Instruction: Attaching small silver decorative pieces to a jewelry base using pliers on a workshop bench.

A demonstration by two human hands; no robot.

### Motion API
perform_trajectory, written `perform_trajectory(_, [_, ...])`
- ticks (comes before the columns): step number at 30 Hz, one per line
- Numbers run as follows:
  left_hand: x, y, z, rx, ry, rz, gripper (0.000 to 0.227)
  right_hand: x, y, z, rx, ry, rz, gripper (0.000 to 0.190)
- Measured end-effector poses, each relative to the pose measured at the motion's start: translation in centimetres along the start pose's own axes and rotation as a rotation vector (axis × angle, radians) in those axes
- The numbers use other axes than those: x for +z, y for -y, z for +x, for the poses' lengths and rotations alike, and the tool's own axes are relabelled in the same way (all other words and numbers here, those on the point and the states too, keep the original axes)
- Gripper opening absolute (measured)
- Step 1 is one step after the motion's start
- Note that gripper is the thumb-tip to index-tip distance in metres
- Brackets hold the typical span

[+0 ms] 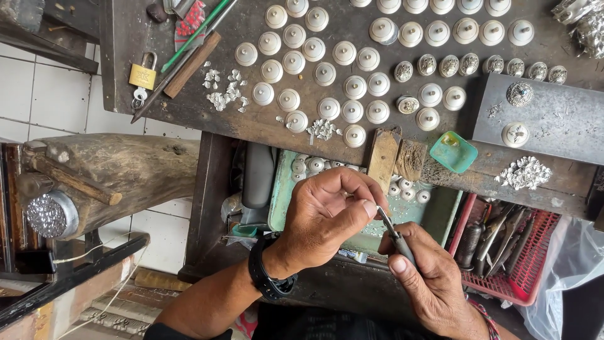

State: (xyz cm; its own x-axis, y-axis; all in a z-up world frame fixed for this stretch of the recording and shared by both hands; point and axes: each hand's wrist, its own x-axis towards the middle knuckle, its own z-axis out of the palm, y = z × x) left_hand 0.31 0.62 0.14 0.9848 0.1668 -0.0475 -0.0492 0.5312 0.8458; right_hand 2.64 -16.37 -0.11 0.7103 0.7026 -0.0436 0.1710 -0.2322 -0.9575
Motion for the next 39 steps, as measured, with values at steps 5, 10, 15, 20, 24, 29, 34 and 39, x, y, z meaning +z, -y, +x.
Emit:
perform_trajectory(5, [-0.1,0.0,0.0,-0.002,0.0,0.02,0.005,0.0,0.3,0.3,-0.022,-0.003,0.0,0.029])
perform_trajectory(10, [0.0,0.1,0.0,0.001,-0.005,0.032,0.005,0.0,-0.3,0.0,-0.04,-0.018,-0.05,0.03])
perform_trajectory(15, [0.0,0.0,-0.1,-0.017,-0.013,0.051,0.004,-0.1,-1.1,-0.8,0.008,-0.037,-0.2,0.031])
perform_trajectory(20, [0.3,0.1,-0.4,-0.088,-0.016,-0.01,0.004,-0.1,-0.8,-0.4,-0.134,-0.135,-0.182,0.025])
perform_trajectory(24, [0.9,-0.1,-0.3,-0.103,0.114,0.19,0.006,-0.8,0.0,-0.4,-0.349,-0.268,-0.339,0.022])
perform_trajectory(29, [1.5,0.9,-0.8,-0.12,0.208,0.29,0.006,-1.0,-1.0,-0.9,-0.461,-0.369,-0.402,0.033])
perform_trajectory(34, [1.7,1.3,-0.8,-0.123,0.23,0.369,0.006,-1.5,-1.4,-1.1,-0.524,-0.325,-0.405,0.065])
perform_trajectory(39, [2.0,1.3,-0.6,0.0,0.223,0.465,0.005,-1.3,-1.0,-0.8,-0.414,-0.374,-0.329,0.024])
